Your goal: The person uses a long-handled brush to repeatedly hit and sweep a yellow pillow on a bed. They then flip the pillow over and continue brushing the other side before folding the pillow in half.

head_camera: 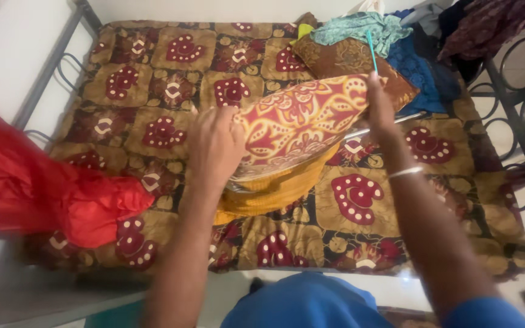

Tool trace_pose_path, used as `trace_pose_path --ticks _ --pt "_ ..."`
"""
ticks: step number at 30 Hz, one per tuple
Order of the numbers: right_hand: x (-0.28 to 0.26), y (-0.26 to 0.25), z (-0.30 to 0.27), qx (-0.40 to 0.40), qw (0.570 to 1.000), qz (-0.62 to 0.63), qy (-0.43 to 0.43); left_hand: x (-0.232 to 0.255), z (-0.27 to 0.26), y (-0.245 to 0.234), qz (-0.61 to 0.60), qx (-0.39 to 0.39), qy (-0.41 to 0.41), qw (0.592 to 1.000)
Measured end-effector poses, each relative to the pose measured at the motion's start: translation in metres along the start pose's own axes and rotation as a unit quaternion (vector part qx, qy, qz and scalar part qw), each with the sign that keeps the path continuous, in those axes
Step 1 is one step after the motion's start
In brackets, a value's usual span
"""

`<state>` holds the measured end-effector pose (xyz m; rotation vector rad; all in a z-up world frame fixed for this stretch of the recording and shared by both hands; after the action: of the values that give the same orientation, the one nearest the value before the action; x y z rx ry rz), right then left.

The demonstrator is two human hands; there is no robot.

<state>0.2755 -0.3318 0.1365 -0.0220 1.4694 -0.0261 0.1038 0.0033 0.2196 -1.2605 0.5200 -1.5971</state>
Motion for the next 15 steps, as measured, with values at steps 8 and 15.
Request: trace_pose_path --ticks 8,15 --pt "0.018 0.007 -0.017 -0.086 0.974 0.197 -0.079 0.099 0.022 0.015 0.204 -0.210 0.032 0.956" --pt "0.040 -0.006 -0.009 -0.153 0.953 0.248 -0.083 0.167 0.039 0.067 0.218 -0.151 0.113 0.957"
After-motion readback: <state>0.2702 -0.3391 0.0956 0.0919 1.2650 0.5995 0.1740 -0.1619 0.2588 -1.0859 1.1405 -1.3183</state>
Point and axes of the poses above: each hand's wrist, its own z-axis towards the middle knuckle, its own y-axis out of the palm, x = y × z, the point moved 1 cm from there along z, towards the middle knuckle, and after that the axes turned 9 degrees about -y, right-handed, at the moved point
